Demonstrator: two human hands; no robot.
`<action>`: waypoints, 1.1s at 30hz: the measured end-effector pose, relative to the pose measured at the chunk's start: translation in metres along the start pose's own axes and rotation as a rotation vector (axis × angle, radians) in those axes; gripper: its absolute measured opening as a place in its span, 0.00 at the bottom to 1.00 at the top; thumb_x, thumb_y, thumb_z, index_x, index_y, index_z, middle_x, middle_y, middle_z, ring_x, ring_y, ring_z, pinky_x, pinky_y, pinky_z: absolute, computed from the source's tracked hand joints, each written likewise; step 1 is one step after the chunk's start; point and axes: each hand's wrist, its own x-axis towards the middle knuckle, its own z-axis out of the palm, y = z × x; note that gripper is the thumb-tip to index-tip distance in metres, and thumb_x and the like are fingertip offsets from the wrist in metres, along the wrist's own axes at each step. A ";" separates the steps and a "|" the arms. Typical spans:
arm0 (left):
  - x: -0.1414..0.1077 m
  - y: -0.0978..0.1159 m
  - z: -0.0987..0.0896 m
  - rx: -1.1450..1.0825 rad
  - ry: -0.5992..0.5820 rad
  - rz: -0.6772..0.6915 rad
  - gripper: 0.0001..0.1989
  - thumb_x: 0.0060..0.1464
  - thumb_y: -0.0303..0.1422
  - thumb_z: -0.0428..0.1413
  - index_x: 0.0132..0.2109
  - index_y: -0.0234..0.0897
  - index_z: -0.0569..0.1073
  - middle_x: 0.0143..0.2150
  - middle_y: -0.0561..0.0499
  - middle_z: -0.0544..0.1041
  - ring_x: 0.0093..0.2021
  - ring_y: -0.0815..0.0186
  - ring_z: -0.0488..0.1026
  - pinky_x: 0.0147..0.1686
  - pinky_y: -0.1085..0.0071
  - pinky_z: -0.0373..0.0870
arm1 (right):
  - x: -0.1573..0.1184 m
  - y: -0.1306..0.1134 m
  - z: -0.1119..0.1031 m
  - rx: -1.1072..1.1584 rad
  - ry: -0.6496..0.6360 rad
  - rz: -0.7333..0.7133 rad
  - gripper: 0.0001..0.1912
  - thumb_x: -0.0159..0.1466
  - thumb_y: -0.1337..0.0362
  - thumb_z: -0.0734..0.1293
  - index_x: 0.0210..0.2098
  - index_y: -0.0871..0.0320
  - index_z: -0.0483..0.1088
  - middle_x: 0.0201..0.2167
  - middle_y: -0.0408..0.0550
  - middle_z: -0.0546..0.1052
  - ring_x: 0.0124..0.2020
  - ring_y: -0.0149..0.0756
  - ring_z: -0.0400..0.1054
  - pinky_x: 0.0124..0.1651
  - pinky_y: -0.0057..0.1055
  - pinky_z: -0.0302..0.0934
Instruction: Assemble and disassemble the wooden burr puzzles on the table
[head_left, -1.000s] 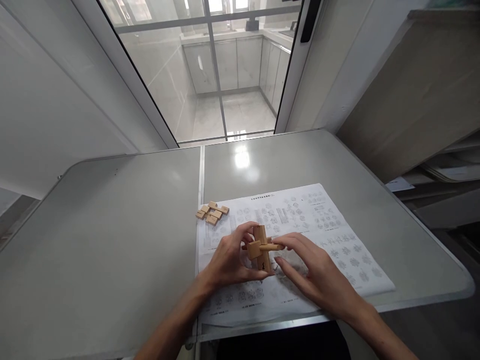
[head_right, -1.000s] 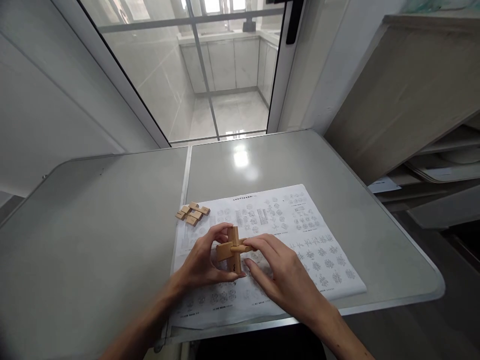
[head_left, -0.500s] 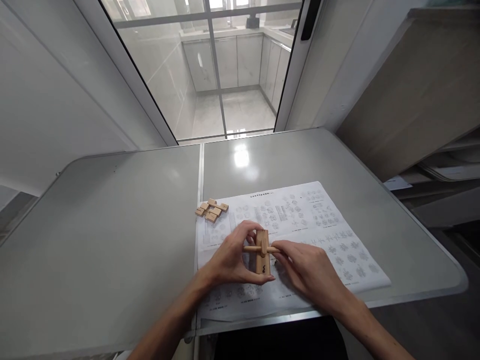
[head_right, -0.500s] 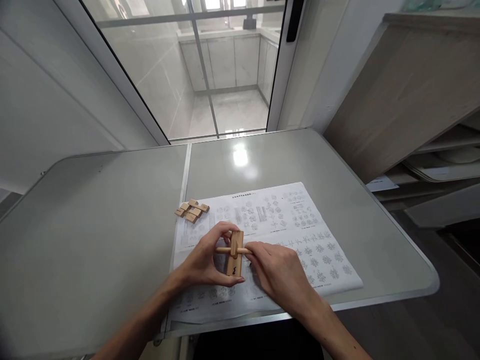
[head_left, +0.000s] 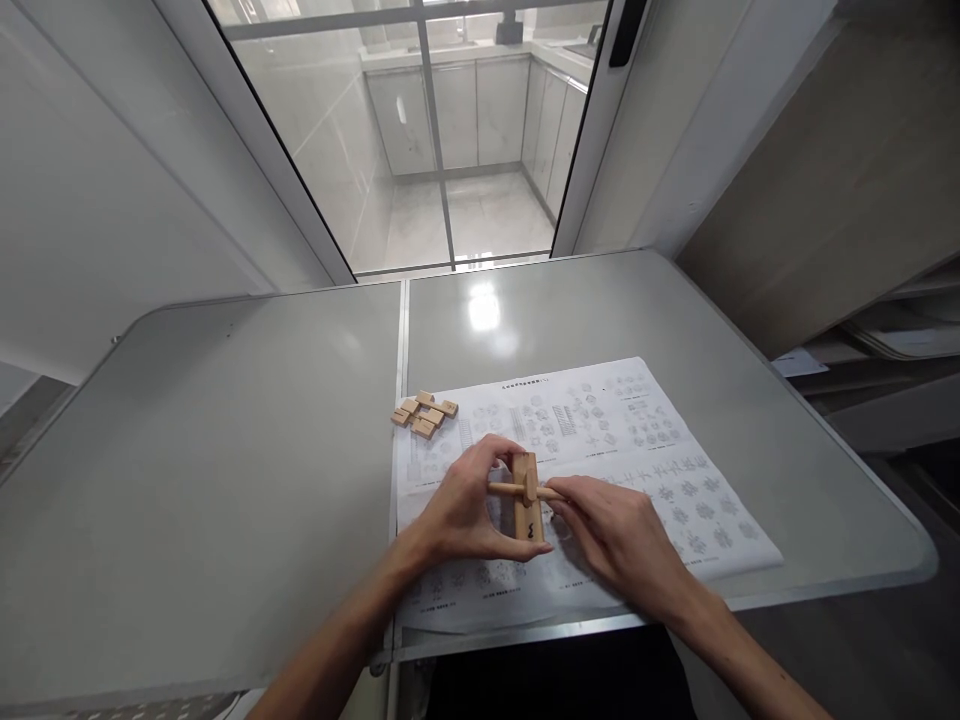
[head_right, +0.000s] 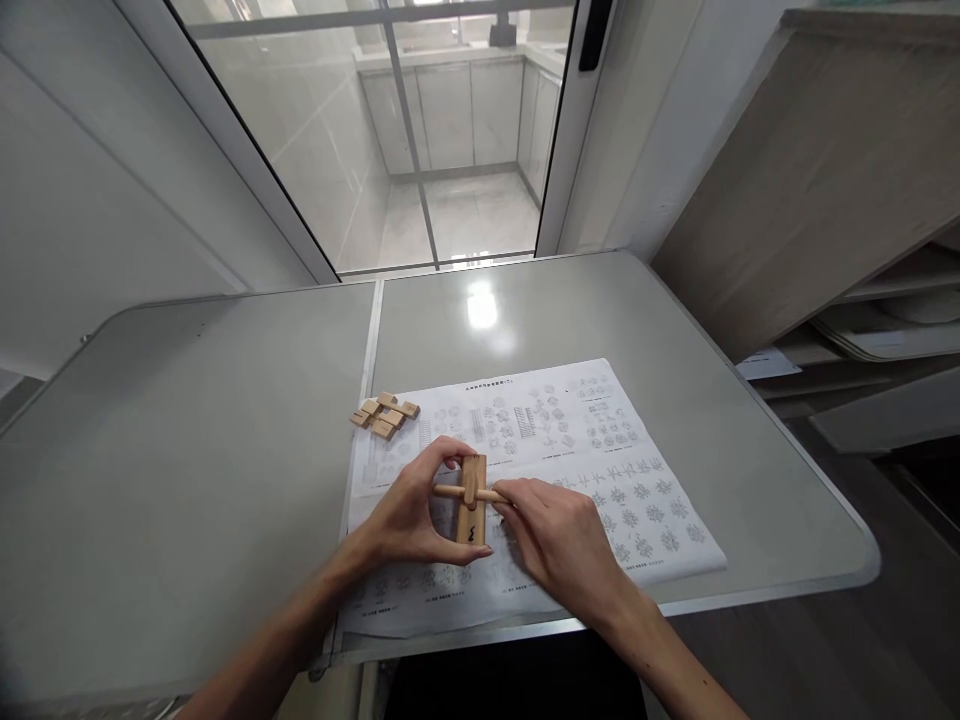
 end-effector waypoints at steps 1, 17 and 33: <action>0.000 0.000 0.000 -0.001 -0.006 0.002 0.44 0.37 0.47 0.78 0.58 0.41 0.69 0.52 0.46 0.77 0.50 0.54 0.77 0.50 0.57 0.77 | 0.000 0.000 0.000 -0.006 0.008 0.000 0.14 0.79 0.64 0.59 0.50 0.54 0.77 0.36 0.49 0.84 0.33 0.40 0.78 0.35 0.34 0.64; -0.001 0.002 -0.002 -0.025 -0.024 0.034 0.43 0.37 0.46 0.78 0.57 0.41 0.68 0.51 0.47 0.76 0.49 0.55 0.76 0.50 0.58 0.76 | 0.001 0.001 0.000 0.184 -0.034 0.173 0.11 0.79 0.59 0.61 0.51 0.51 0.75 0.41 0.50 0.83 0.35 0.42 0.78 0.39 0.37 0.69; -0.001 0.007 -0.010 -0.143 0.039 0.077 0.45 0.35 0.47 0.78 0.58 0.41 0.68 0.52 0.47 0.75 0.51 0.53 0.76 0.54 0.56 0.75 | 0.011 -0.016 0.010 0.441 0.015 0.175 0.10 0.74 0.62 0.68 0.53 0.51 0.78 0.50 0.52 0.81 0.36 0.39 0.76 0.36 0.35 0.72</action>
